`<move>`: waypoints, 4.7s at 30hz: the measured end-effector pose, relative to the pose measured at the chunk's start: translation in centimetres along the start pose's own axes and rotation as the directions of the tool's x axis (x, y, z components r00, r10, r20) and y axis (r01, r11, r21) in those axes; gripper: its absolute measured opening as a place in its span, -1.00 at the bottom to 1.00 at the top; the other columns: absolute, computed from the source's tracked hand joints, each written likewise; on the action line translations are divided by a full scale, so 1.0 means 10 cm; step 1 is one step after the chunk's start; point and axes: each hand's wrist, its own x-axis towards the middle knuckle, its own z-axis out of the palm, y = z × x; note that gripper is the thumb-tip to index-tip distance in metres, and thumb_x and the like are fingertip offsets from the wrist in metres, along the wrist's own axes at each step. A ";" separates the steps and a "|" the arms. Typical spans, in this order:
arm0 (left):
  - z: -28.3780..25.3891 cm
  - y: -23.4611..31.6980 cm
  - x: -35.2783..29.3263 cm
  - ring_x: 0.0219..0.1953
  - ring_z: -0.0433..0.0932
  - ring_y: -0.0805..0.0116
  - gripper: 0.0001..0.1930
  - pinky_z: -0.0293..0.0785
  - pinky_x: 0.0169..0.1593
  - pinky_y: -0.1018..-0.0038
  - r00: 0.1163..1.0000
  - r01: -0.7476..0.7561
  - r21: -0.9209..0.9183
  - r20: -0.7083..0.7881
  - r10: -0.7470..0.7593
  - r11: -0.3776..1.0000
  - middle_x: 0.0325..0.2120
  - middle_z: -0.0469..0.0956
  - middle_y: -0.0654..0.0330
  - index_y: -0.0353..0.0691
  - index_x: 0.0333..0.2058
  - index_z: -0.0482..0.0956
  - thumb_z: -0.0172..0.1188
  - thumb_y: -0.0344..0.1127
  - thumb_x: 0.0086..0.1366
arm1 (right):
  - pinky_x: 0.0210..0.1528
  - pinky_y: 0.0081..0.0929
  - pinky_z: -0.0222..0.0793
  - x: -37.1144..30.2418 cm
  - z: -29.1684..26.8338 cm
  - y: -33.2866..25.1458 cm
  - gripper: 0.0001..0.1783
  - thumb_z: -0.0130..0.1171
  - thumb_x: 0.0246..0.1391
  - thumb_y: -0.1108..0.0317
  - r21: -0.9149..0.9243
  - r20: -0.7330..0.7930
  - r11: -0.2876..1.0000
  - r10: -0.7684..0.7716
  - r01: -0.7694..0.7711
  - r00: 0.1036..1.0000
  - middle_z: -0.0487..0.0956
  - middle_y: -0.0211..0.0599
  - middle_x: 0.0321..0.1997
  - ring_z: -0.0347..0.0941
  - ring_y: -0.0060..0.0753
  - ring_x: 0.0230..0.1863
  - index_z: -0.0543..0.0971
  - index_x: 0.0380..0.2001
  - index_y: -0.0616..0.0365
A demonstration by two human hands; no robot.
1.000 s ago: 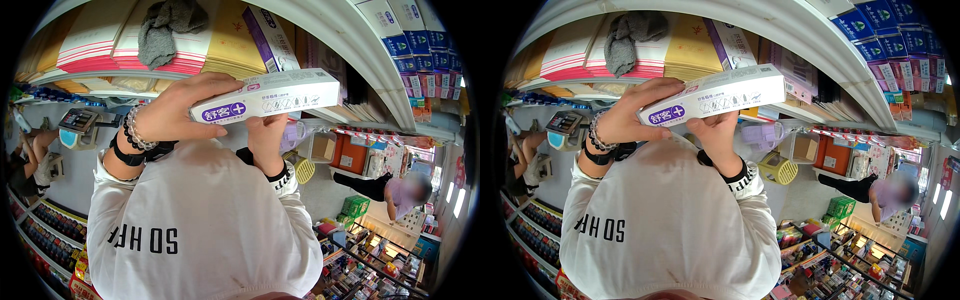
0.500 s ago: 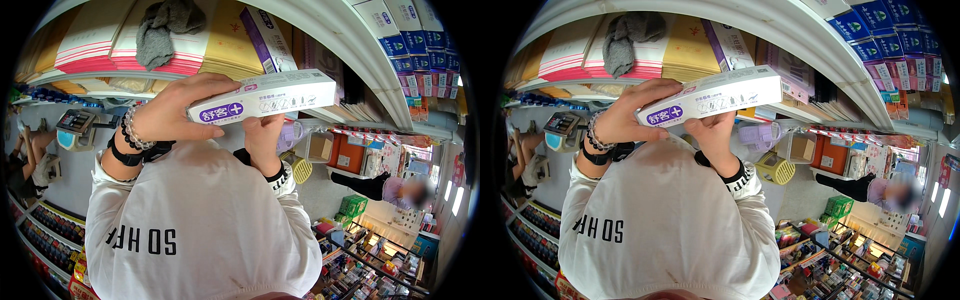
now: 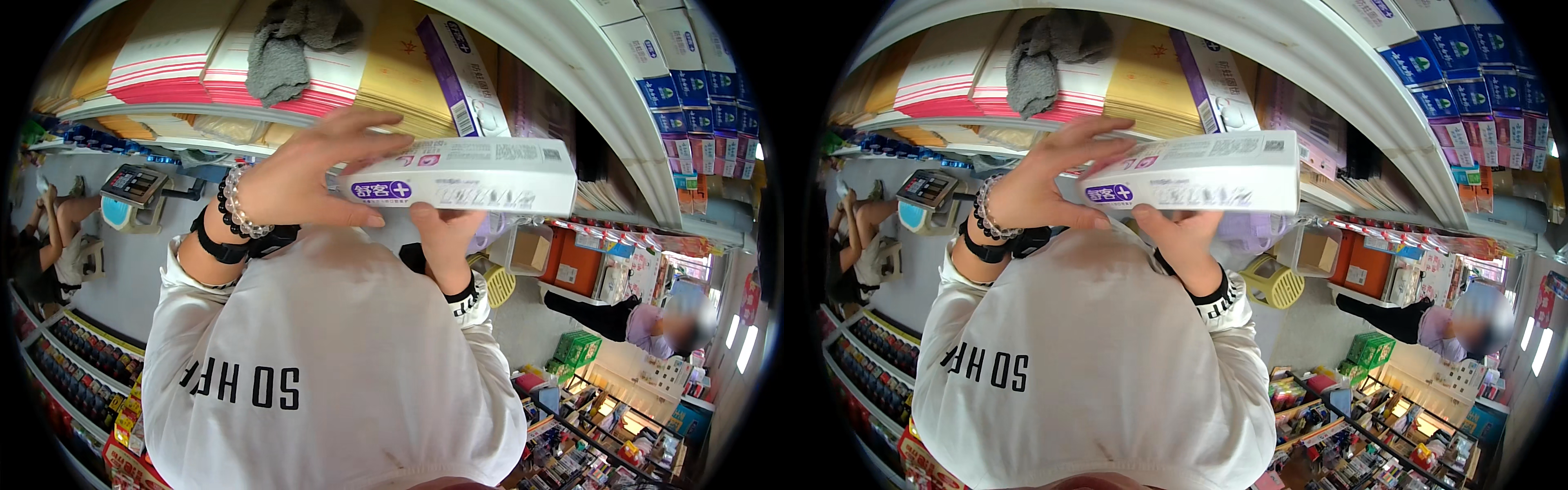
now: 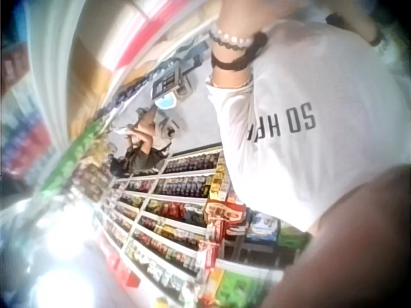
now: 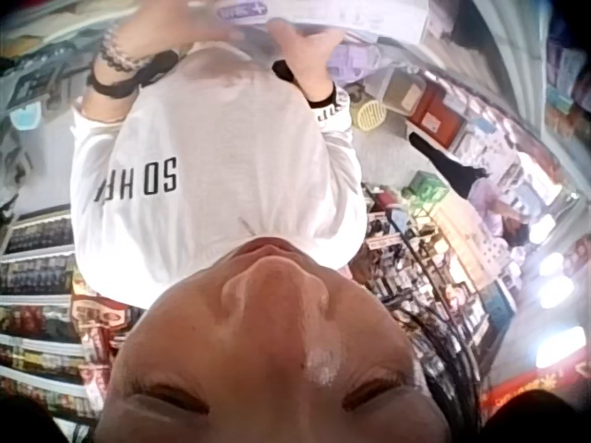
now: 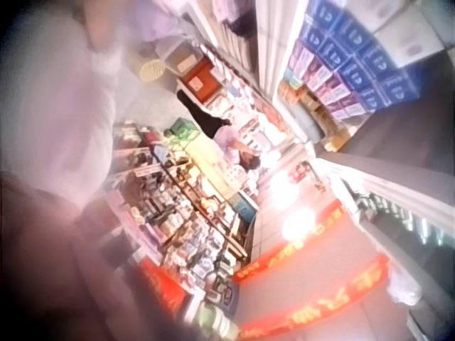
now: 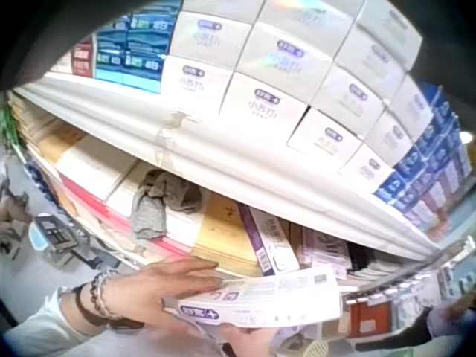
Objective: The person kneels on the floor and wipes the shelves of a store with a grey cloth. They handle various items such as notebooks, toothpaste boxes, and glue packages, picking them up to wipe the shelf surface underneath before placing them back.
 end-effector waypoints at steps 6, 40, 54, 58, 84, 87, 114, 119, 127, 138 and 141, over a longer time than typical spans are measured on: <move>-0.19 0.11 -0.12 -0.20 0.53 0.22 0.05 0.40 -0.11 0.44 0.999 -0.031 -0.315 -0.001 0.032 0.949 -0.14 0.48 0.02 -0.36 0.07 0.26 0.48 0.02 -0.47 | -0.38 -0.48 0.31 0.12 0.05 -0.21 -0.31 0.38 -0.55 0.34 -0.772 0.223 0.493 -0.384 0.403 0.896 0.42 -0.26 -0.19 0.35 -0.28 -0.34 0.49 -0.12 -0.06; -0.27 -0.22 -0.31 0.03 0.38 0.16 -0.06 0.31 0.06 0.28 0.959 -0.025 -0.739 -0.207 -0.192 0.673 0.04 0.25 -0.16 -0.27 0.21 -0.17 0.30 -0.19 -0.01 | -0.30 -0.50 0.35 0.06 -0.33 -0.14 -0.23 0.50 -0.47 0.31 -0.660 0.117 0.535 -0.621 0.528 0.775 0.47 -0.10 -0.32 0.44 -0.35 -0.38 0.22 -0.19 0.17; -0.02 0.01 -0.04 -0.04 0.34 0.42 -0.20 0.34 -0.03 0.49 0.959 0.004 -0.698 -0.201 -0.201 0.716 0.06 0.22 0.04 -0.07 0.25 -0.36 -0.04 -0.58 0.18 | -0.06 -0.22 0.35 0.12 0.05 0.15 -0.07 0.31 -0.25 -0.07 -0.360 0.427 0.592 -0.582 0.720 0.692 0.21 0.13 0.11 0.32 0.04 0.01 0.15 0.11 0.19; -0.18 0.03 -0.05 -0.09 0.37 0.50 -0.48 0.33 -0.06 0.57 0.980 0.137 -0.591 -0.035 -0.195 0.795 -0.10 0.38 0.13 -0.23 0.19 0.03 -0.09 -0.41 0.26 | -0.09 -0.24 0.33 0.15 -0.07 0.09 -0.14 0.33 -0.30 -0.10 -0.476 0.387 0.561 -0.558 0.678 0.734 0.25 0.10 0.08 0.39 -0.04 -0.08 0.27 0.02 0.17; -0.48 -0.21 0.06 -0.23 0.50 0.43 -0.70 0.40 -0.10 0.54 0.872 0.026 -0.399 -0.439 -0.216 0.917 -0.24 0.51 0.18 -0.30 -0.08 0.42 0.05 -0.33 0.23 | -0.18 -0.37 0.19 0.21 -0.31 -0.04 -0.06 0.49 -0.53 0.45 -0.772 -0.084 0.497 -0.696 0.395 0.713 0.30 -0.21 -0.20 0.29 -0.27 -0.21 0.12 -0.04 0.05; -0.43 -0.29 0.10 -0.24 0.51 0.42 -0.73 0.40 -0.11 0.53 0.843 0.066 -0.124 -0.523 -0.122 0.990 -0.29 0.54 0.15 -0.30 -0.12 0.46 0.08 -0.36 0.19 | -0.15 -0.37 0.13 0.39 -0.17 0.06 -0.21 0.49 -0.50 0.40 -0.809 -0.139 0.495 -0.686 0.317 0.714 0.33 -0.22 -0.24 0.31 -0.24 -0.24 0.26 -0.13 0.11; -0.35 -0.73 0.27 -0.29 0.49 0.08 -0.84 0.42 -0.21 0.33 0.795 0.025 0.511 -0.531 0.293 0.859 -0.35 0.53 0.04 -0.31 -0.34 0.50 0.12 -0.44 0.05 | 0.05 -0.17 0.12 0.45 -1.01 -2.13 -0.61 0.28 -0.24 0.34 -0.937 0.337 -0.190 -0.710 0.292 0.619 0.52 -0.18 -0.22 0.36 -0.02 -0.07 0.47 -0.26 0.20; -0.34 -0.68 0.29 -0.30 0.50 0.08 -0.84 0.42 -0.21 0.33 0.810 0.043 0.506 -0.522 0.266 0.862 -0.36 0.53 0.04 -0.31 -0.34 0.50 0.12 -0.43 0.05 | 0.08 -0.15 0.11 1.00 -0.74 -2.35 -0.38 0.31 -0.30 0.27 -0.894 0.419 -0.208 -0.704 0.397 0.574 0.48 -0.21 -0.10 0.27 -0.05 0.06 0.42 -0.08 0.21; -0.36 -0.71 0.24 -0.32 0.50 0.08 -0.85 0.42 -0.22 0.34 0.819 0.072 0.467 -0.532 0.215 0.882 -0.40 0.54 0.04 -0.31 -0.38 0.52 0.14 -0.42 0.02 | 0.12 0.07 -0.02 1.58 -0.53 -2.17 -0.36 0.31 -0.33 0.24 -0.910 0.410 -0.253 -0.671 0.329 0.618 0.40 -0.43 0.00 0.11 -0.21 0.20 0.40 -0.04 0.01; -0.35 -0.72 0.25 -0.36 0.50 0.08 -0.86 0.42 -0.27 0.34 0.804 0.069 0.465 -0.550 0.227 0.882 -0.44 0.53 0.04 -0.31 -0.40 0.52 0.13 -0.43 0.02 | 0.11 0.00 -0.06 1.51 -0.54 -2.11 -0.44 0.32 -0.43 0.30 -0.888 0.430 -0.288 -0.799 0.359 0.420 0.45 -0.50 -0.19 0.28 -0.35 0.01 0.49 -0.17 -0.02; -0.34 -0.72 0.25 -0.37 0.50 0.07 -0.87 0.42 -0.27 0.34 0.801 0.062 0.469 -0.550 0.236 0.881 -0.44 0.53 0.03 -0.30 -0.40 0.52 0.13 -0.43 0.02 | 0.13 -0.03 -0.09 1.44 -0.45 -2.15 -0.47 0.30 -0.44 0.32 -0.921 0.354 -0.199 -0.790 0.336 0.501 0.46 -0.51 -0.20 0.29 -0.37 0.00 0.51 -0.21 -0.04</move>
